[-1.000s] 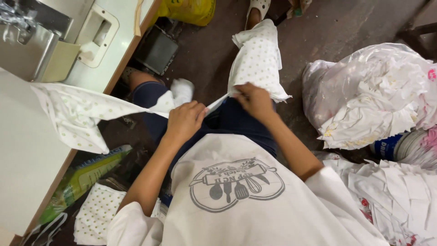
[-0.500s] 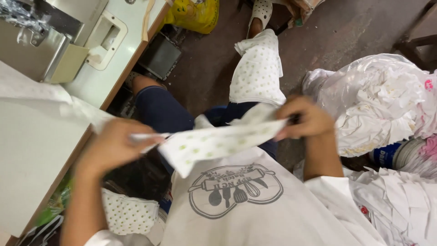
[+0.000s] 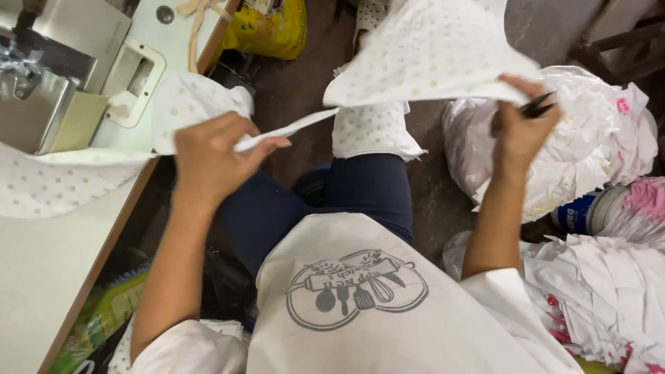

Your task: A worker is rapidly picking up, unfolding, and stacking small pieces of white fabric with green polka dots at a sewing workstation.

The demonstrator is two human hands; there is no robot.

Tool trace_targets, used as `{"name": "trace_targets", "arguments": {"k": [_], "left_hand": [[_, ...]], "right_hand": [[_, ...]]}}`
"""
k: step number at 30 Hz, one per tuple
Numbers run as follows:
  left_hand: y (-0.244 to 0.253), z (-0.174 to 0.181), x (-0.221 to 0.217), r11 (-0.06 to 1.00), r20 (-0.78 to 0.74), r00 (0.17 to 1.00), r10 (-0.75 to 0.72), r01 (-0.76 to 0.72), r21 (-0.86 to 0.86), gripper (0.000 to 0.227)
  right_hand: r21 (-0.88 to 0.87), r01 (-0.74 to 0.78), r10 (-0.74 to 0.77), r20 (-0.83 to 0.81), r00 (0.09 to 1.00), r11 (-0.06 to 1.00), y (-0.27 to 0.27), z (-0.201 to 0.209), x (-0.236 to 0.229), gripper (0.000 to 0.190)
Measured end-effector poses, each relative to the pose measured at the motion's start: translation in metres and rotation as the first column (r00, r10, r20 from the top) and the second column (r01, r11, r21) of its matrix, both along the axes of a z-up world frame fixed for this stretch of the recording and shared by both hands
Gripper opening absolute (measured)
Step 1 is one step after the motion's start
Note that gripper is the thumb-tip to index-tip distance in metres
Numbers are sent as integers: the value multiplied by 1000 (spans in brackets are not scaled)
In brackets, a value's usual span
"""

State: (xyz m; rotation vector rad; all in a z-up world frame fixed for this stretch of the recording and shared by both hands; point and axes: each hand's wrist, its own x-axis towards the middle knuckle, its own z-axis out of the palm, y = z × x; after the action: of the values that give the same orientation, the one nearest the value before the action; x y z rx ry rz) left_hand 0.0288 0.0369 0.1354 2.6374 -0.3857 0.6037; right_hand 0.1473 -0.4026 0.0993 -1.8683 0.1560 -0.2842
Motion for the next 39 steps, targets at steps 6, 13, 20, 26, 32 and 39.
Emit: {"name": "trace_targets", "arguments": {"k": [6,13,20,26,32,39], "left_hand": [[-43,-125,-25,998,-507,860,49,-60,-4,34],[-48,-175,-67,993,-713,696,81,-120,-4,21],[-66,-129,-74,996,-601,797,69,-84,3,24],[-76,-113,-69,987,-577,816,33,-118,-111,20],[21,-10,-64,994,-721,690,65,-107,-13,45],[45,38,-62,963,-865,459,201,-256,88,48]], "right_hand": [[-126,-59,46,-104,993,990,-39,-187,-30,16],[-475,-538,223,-569,791,696,38,-149,-61,34],[-463,-735,613,-414,673,495,152,-149,-56,18],[83,-903,835,-423,352,422,163,-88,-62,32],[-81,-882,834,-294,467,465,123,29,-47,18],[-431,-670,743,2,669,605,63,105,-34,30]]}}
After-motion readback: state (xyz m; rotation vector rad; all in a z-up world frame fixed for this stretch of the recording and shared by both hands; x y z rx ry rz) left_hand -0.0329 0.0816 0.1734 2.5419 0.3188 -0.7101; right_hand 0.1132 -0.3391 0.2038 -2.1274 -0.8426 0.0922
